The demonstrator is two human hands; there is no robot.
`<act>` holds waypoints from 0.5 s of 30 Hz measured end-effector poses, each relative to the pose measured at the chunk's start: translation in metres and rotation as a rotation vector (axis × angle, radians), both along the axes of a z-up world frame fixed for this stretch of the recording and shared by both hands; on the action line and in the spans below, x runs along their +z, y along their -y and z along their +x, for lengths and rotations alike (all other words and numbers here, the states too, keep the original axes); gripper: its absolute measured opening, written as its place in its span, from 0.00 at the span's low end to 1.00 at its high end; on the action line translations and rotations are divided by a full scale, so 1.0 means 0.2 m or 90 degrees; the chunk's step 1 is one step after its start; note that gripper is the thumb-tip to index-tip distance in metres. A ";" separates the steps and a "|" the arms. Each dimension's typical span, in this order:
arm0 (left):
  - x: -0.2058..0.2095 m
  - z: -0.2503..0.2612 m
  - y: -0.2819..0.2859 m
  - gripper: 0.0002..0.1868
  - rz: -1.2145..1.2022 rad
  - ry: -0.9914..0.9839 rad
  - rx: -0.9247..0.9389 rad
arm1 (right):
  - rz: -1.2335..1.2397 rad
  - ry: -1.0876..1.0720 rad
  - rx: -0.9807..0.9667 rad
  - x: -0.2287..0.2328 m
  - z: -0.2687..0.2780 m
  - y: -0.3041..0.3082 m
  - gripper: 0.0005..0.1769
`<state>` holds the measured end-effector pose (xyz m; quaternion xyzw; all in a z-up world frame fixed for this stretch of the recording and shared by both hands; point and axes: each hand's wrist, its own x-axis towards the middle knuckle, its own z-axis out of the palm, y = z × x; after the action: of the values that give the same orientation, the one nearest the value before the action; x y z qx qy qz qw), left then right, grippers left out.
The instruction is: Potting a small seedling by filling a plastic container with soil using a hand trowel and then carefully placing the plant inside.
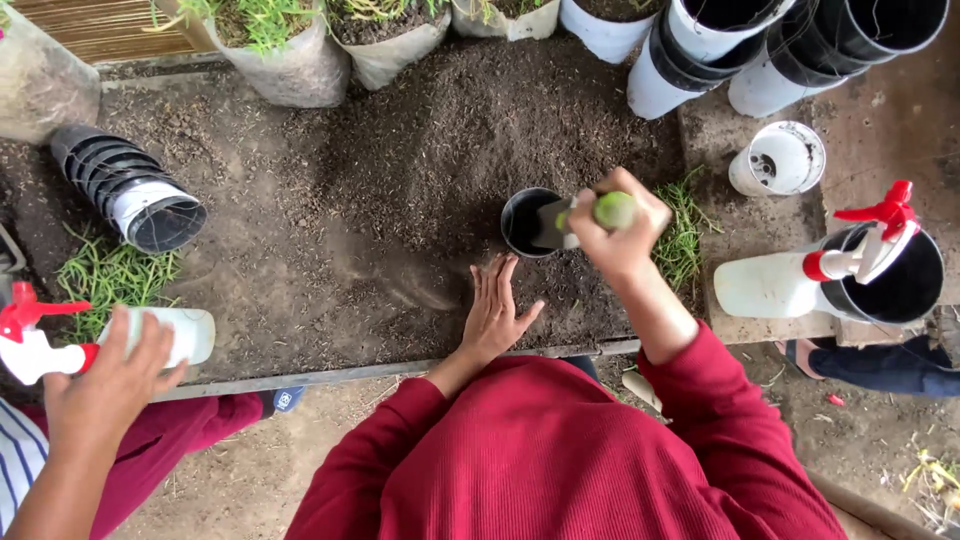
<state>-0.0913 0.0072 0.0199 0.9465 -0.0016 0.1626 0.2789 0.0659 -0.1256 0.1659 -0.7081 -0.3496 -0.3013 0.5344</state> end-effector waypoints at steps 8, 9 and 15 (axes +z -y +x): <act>-0.01 0.01 0.01 0.53 -0.014 0.000 -0.002 | -0.013 -0.046 -0.011 0.08 -0.03 -0.04 0.07; -0.02 0.01 0.01 0.53 -0.012 -0.002 0.000 | 0.004 -0.053 -0.036 0.02 0.00 -0.03 0.07; -0.07 0.01 0.00 0.55 -0.026 0.018 -0.006 | -0.074 -0.220 -0.063 -0.08 -0.16 0.29 0.03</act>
<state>-0.0885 0.0077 0.0067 0.9382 -0.0068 0.1745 0.2989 0.0344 -0.1834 0.1498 -0.7952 -0.2343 -0.1806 0.5292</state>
